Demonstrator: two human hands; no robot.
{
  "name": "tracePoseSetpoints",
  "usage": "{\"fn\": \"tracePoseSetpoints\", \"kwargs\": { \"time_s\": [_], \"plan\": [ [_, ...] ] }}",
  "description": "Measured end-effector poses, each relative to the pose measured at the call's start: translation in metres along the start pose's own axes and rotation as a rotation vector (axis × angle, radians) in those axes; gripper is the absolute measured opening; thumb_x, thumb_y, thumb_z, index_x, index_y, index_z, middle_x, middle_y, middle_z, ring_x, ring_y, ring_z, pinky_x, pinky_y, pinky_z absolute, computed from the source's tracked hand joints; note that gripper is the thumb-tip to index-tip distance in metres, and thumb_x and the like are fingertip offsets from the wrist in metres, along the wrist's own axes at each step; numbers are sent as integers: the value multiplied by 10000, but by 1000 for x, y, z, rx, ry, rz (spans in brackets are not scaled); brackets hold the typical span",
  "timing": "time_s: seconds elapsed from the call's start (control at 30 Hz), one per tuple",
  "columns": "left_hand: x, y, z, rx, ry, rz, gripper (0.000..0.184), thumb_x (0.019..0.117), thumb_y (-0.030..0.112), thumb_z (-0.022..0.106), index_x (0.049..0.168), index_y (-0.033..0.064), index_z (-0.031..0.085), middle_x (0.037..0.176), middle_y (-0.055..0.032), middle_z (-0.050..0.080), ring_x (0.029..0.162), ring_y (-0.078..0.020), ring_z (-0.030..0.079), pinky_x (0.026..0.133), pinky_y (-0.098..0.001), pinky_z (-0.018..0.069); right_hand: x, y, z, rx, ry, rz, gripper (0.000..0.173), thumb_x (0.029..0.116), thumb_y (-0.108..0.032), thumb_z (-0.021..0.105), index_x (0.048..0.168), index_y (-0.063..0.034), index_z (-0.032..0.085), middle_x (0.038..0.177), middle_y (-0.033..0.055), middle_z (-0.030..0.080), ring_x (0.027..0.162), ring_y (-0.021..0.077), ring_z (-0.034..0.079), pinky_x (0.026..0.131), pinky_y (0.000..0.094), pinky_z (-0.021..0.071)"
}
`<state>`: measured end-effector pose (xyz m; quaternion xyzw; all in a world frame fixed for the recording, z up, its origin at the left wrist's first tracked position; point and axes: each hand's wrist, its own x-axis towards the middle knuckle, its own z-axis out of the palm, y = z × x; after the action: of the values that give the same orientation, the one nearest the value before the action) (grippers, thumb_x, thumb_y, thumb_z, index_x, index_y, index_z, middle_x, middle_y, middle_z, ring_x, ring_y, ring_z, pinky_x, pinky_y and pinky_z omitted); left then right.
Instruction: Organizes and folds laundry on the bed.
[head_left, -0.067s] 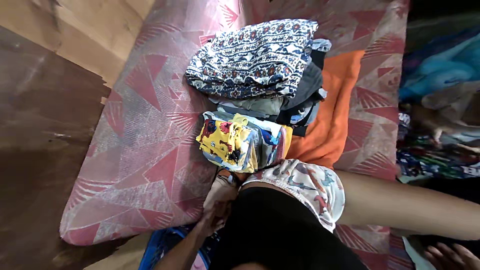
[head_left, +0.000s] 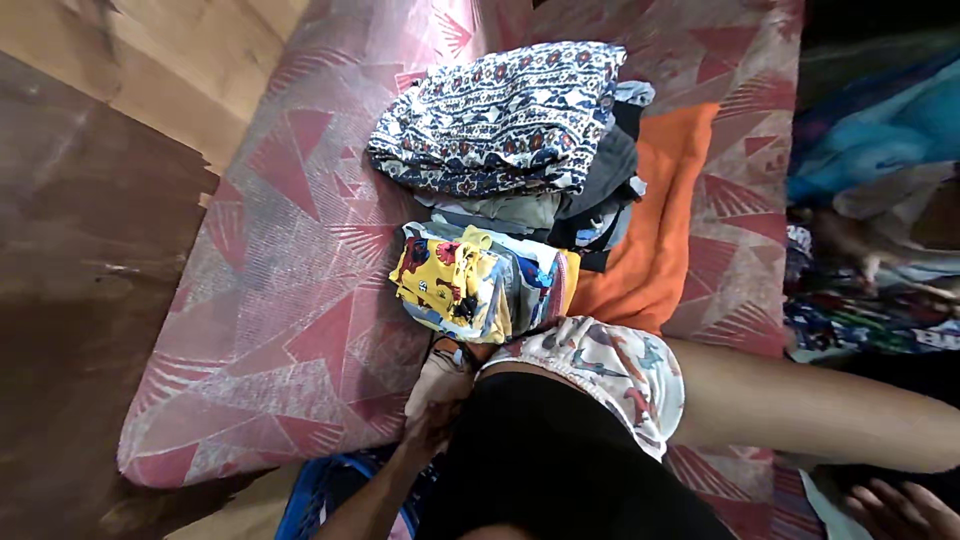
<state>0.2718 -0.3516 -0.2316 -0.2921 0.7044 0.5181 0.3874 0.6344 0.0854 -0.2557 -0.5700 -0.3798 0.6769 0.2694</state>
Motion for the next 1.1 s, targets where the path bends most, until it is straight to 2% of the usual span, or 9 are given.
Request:
{"fn": "tracePoseSetpoints", "kwargs": {
  "time_s": [0.1, 0.2, 0.27, 0.4, 0.57, 0.63, 0.8, 1.0, 1.1],
  "plan": [
    [4, 30, 18, 1, 202, 37, 661, 1059, 551, 430, 1421, 3, 508, 1319, -251, 602, 1182, -370, 598, 984, -582, 489, 9, -3, 9, 0, 178, 112, 370, 1110, -246, 384, 1411, -33, 412, 1001, -25, 638, 784, 67, 666, 726, 270, 580],
    [44, 22, 8, -95, 262, 56, 653, 1049, 524, 482, 1486, 41, 438, 1414, -241, 543, 1268, -382, 550, 1021, -598, 468, 8, -3, 9, 16, 178, 89, 359, 1109, -247, 378, 1395, -36, 427, 985, -30, 650, 779, 67, 672, 720, 263, 582],
    [28, 30, 13, -68, 367, -8, 560, 1036, 388, 582, 1395, -34, 501, 1309, -260, 585, 1147, -378, 585, 947, -573, 492, 7, -2, 9, 45, 185, 60, 361, 1107, -246, 375, 1395, -36, 436, 970, -32, 657, 761, 68, 670, 703, 262, 583],
    [-54, 84, 33, 13, 342, 107, 341, 1048, 181, 548, 1274, -75, 550, 1160, -228, 625, 1004, -288, 613, 878, -457, 526, 5, -3, 11, 13, 173, 62, 385, 1104, -229, 363, 1428, -25, 397, 996, -31, 629, 760, 55, 660, 698, 251, 575],
    [-125, 194, 3, 151, 468, 699, 364, 838, 7, 645, 1183, -61, 550, 921, -94, 626, 756, -114, 620, 661, -312, 545, -16, -28, 41, -20, 162, 50, 382, 1106, -146, 316, 1409, 80, 366, 1050, 81, 572, 764, 102, 641, 703, 263, 551],
    [-147, 241, -10, 75, 483, 913, 384, 833, -33, 626, 1207, -22, 540, 941, -51, 622, 777, -85, 620, 685, -295, 547, -12, -21, 33, -19, 169, 18, 376, 1098, -174, 342, 1396, 50, 399, 1052, 61, 611, 763, 104, 671, 698, 265, 576],
    [-191, 313, 14, 0, 201, 1200, 268, 833, 6, 478, 1038, 164, 549, 917, 74, 682, 836, -37, 673, 755, -258, 577, -15, -13, 22, -13, 138, -64, 402, 1093, -184, 349, 1392, 84, 377, 1056, 51, 593, 800, 95, 669, 747, 274, 577],
    [-191, 332, 59, -257, -170, 1122, 246, 922, 77, 347, 965, 222, 542, 939, 56, 688, 899, -70, 680, 796, -297, 579, -5, -8, 13, 68, 212, 23, 336, 1105, -222, 383, 1367, -25, 452, 945, -31, 662, 731, 64, 673, 687, 250, 585],
    [-190, 321, 76, -257, -373, 1103, 259, 886, 92, 387, 873, 234, 604, 880, 56, 714, 838, -54, 690, 742, -262, 587, -13, -16, 22, 29, 225, -8, 375, 1094, -200, 370, 1399, 12, 418, 1048, 18, 625, 787, 94, 678, 718, 268, 580]
  ]
}}
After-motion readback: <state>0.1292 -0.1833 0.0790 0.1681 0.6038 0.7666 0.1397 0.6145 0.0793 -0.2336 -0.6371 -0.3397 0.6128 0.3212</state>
